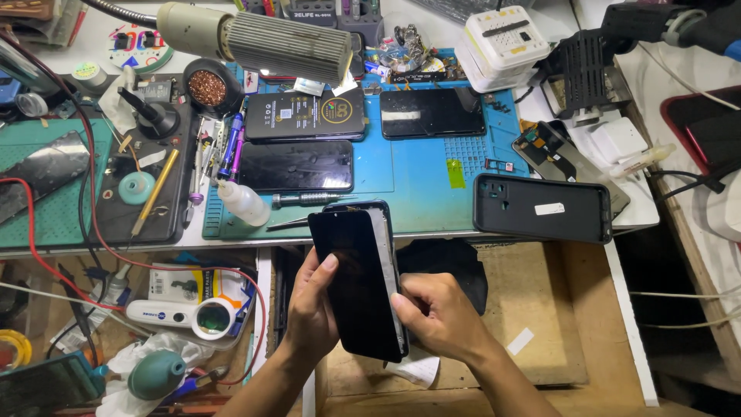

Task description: Inspecting a smartphone and fitting it into a protective case or replacement frame

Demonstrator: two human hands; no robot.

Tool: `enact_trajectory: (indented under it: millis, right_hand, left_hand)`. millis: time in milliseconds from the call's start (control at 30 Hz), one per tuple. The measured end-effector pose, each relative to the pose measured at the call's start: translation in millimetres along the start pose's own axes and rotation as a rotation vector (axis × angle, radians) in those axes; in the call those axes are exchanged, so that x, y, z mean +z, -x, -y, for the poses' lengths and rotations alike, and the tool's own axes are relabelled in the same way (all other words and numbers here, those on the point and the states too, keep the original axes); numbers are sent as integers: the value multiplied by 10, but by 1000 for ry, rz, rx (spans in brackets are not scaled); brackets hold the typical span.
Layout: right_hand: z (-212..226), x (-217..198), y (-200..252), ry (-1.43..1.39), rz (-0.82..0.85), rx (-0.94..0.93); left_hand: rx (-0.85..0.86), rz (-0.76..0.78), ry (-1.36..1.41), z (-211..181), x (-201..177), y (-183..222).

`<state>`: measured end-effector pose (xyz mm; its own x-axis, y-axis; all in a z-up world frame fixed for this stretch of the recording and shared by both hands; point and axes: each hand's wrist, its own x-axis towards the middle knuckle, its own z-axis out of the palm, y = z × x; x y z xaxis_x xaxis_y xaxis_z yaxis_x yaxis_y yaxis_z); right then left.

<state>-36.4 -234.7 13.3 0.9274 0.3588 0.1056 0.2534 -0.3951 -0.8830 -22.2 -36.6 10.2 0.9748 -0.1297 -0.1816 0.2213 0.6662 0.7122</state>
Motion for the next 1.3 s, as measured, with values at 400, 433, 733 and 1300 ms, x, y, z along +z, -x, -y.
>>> enact_trajectory:
  millis: [400, 433, 733, 1300]
  right_hand:
    - [-29, 138, -32, -146, -56, -57]
    - [-24, 130, -25, -146, -54, -58]
    - [-8, 68, -9, -107, -124, 54]
    - [-380, 188, 69, -1026, 162, 258]
  left_hand:
    - [34, -38, 13, -45, -38, -6]
    - [35, -40, 14, -65, -39, 9]
    - [-24, 69, -45, 37, -72, 8]
    - [-118, 107, 82, -89, 21, 25]
